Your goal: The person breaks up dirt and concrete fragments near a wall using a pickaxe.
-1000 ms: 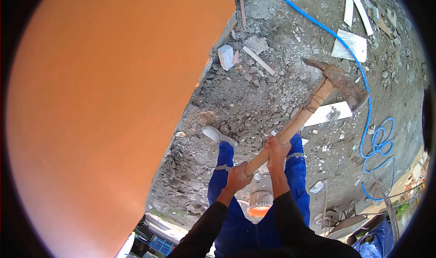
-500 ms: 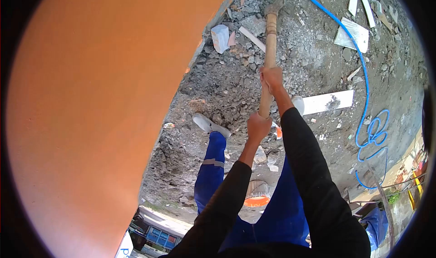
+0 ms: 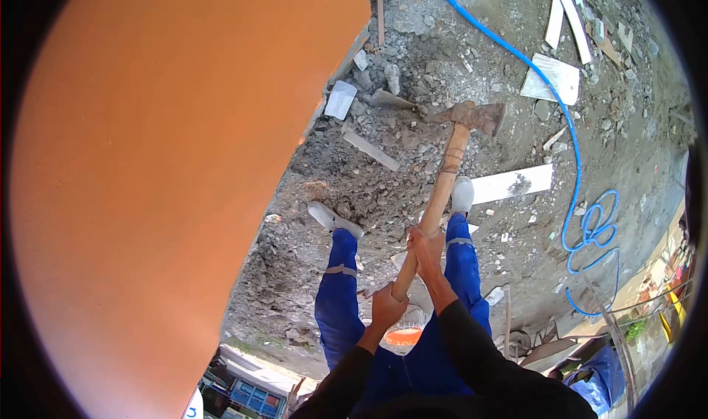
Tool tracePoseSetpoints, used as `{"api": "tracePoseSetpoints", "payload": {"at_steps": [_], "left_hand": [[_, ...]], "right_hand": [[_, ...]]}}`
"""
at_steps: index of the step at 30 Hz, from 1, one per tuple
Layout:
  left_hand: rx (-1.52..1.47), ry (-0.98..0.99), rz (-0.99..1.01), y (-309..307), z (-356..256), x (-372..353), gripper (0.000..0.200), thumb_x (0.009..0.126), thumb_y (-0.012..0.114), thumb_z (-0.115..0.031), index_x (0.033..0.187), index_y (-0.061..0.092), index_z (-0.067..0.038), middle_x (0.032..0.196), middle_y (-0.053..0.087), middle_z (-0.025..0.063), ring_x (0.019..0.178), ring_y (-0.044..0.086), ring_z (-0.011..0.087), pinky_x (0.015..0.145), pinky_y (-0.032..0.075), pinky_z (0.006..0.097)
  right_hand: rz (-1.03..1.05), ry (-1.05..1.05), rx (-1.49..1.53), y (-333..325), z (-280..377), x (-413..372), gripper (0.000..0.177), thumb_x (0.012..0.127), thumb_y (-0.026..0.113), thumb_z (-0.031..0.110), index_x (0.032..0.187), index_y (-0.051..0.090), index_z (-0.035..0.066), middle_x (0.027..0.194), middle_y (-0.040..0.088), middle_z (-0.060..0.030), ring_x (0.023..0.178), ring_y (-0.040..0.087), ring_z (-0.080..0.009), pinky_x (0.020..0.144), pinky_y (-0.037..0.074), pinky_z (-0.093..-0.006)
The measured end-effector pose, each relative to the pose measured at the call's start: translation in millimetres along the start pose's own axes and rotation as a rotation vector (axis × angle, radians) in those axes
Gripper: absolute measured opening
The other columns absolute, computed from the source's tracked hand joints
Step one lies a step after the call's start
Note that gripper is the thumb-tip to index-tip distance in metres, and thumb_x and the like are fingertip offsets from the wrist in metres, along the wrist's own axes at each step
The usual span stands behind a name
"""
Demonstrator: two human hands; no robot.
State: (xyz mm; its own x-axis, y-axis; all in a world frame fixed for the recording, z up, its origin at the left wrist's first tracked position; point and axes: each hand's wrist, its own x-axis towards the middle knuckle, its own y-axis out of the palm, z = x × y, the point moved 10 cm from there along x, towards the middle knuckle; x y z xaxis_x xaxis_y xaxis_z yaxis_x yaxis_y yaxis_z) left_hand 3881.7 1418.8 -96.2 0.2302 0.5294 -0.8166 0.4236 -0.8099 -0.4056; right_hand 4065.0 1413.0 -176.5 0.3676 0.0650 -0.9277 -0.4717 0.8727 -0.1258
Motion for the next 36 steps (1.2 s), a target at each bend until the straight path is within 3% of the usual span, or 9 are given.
{"api": "tracePoseSetpoints", "payload": {"at_steps": [2,6,10,12,14,17,27,32,36], "left_hand": [[-0.002,0.043,0.088,13,-4,-6,0.025,0.074,0.075,-0.016,0.093,0.067,-0.001,0.080,0.070,0.0223,0.079,0.070,0.0426,0.071,0.056,0.0484],[-0.065,0.396,0.140,23,-112,59,0.032,0.072,0.078,-0.015,0.098,0.065,-0.004,0.077,0.068,0.0220,0.077,0.069,0.0436,0.067,0.055,0.0462],[-0.129,0.673,0.039,35,-243,163,0.031,0.072,0.080,-0.019,0.093,0.062,-0.003,0.077,0.067,0.0217,0.079,0.067,0.0451,0.065,0.053,0.0474],[-0.097,0.683,0.007,45,-253,203,0.030,0.072,0.079,-0.020,0.094,0.066,-0.004,0.080,0.068,0.0234,0.081,0.068,0.0451,0.067,0.054,0.0478],[-0.068,0.503,-0.033,52,-226,225,0.031,0.072,0.079,-0.020,0.096,0.071,-0.003,0.083,0.070,0.0244,0.082,0.069,0.0444,0.071,0.055,0.0477],[-0.003,0.000,0.023,82,-130,191,0.036,0.072,0.078,-0.022,0.097,0.072,0.003,0.085,0.073,0.0251,0.086,0.073,0.0427,0.076,0.057,0.0473],[0.086,-0.086,0.009,20,67,-2,0.028,0.075,0.075,-0.019,0.094,0.072,0.000,0.084,0.072,0.0241,0.082,0.071,0.0430,0.075,0.056,0.0473],[0.019,0.015,0.094,25,59,-63,0.026,0.075,0.074,-0.015,0.096,0.069,-0.001,0.084,0.071,0.0231,0.082,0.072,0.0400,0.072,0.054,0.0468],[-0.067,0.210,0.201,58,-26,-7,0.029,0.079,0.072,-0.016,0.103,0.068,-0.002,0.088,0.072,0.0250,0.088,0.072,0.0412,0.076,0.055,0.0471]], "right_hand": [[-0.080,-0.072,0.154,-27,16,-29,0.017,0.086,0.070,0.001,0.093,0.055,-0.001,0.067,0.058,-0.0054,0.050,0.057,-0.0148,0.046,0.047,-0.0291],[-0.207,-0.360,0.297,-65,135,-39,0.017,0.091,0.071,0.002,0.092,0.054,0.000,0.069,0.058,-0.0068,0.052,0.057,-0.0153,0.049,0.048,-0.0290],[-0.269,-0.716,0.331,-80,274,18,0.016,0.092,0.072,0.005,0.085,0.060,-0.005,0.069,0.062,-0.0083,0.054,0.060,-0.0156,0.049,0.050,-0.0295],[-0.268,-0.762,0.258,-65,305,60,0.016,0.090,0.070,0.005,0.082,0.061,-0.005,0.067,0.062,-0.0082,0.052,0.060,-0.0155,0.046,0.048,-0.0293],[-0.259,-0.661,0.176,-48,279,125,0.018,0.087,0.070,0.007,0.074,0.063,-0.004,0.063,0.064,-0.0090,0.049,0.060,-0.0169,0.046,0.048,-0.0316],[-0.085,-0.315,-0.186,-26,156,218,0.015,0.083,0.069,0.006,0.072,0.063,-0.003,0.061,0.062,-0.0093,0.047,0.059,-0.0188,0.045,0.048,-0.0341],[-0.031,-0.051,-0.039,-2,-85,42,0.020,0.078,0.073,0.013,0.070,0.062,-0.002,0.058,0.061,-0.0078,0.049,0.061,-0.0179,0.048,0.047,-0.0346],[-0.085,-0.059,0.093,-47,-69,-50,0.008,0.083,0.067,0.005,0.086,0.063,-0.002,0.062,0.059,-0.0046,0.047,0.056,-0.0139,0.045,0.045,-0.0312],[-0.128,-0.175,0.119,-86,-68,1,0.021,0.087,0.068,0.007,0.105,0.063,-0.003,0.065,0.059,-0.0047,0.047,0.056,-0.0138,0.044,0.045,-0.0310]]}}
